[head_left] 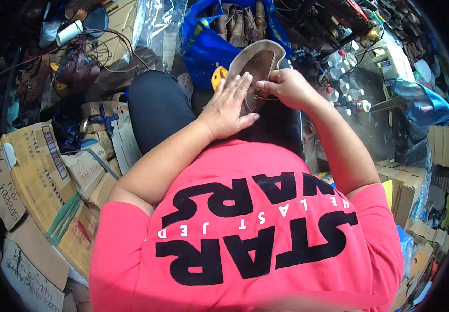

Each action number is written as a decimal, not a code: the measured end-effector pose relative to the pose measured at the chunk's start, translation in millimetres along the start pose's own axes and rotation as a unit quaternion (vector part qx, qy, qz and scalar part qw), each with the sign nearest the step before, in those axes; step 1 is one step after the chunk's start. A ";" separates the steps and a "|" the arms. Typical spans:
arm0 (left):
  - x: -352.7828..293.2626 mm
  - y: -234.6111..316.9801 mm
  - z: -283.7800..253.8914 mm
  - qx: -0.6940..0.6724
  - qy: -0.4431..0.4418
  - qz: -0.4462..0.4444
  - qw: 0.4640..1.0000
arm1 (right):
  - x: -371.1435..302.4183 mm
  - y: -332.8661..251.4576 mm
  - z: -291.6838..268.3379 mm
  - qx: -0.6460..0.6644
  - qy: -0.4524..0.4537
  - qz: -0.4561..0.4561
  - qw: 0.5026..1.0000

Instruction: Sewing and lacing a leather shoe by hand in a workshop.

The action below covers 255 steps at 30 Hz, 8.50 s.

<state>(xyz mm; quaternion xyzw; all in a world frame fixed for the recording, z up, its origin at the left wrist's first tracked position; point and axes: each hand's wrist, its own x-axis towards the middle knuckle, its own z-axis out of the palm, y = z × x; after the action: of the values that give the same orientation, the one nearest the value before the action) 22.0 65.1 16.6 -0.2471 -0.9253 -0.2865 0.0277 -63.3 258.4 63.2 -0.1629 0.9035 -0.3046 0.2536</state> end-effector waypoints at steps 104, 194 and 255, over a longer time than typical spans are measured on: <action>-110.3 32.5 -290.9 -0.483 0.124 0.140 0.855 | -53.9 -6.3 15.3 -0.031 0.133 -0.206 0.969; -66.8 6.8 -136.9 -0.060 -0.088 -0.196 0.975 | -107.0 20.8 15.5 -0.002 0.158 -0.134 0.978; 83.6 -84.7 -49.5 -0.105 0.039 -0.032 0.993 | 8.1 -52.9 0.2 -0.174 0.080 -0.050 0.980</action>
<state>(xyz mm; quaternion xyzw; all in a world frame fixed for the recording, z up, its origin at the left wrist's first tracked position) -95.8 14.7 30.3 -0.2077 -0.8958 -0.3919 0.0286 -62.4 214.4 93.6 -0.2247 0.9508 -0.1672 0.1325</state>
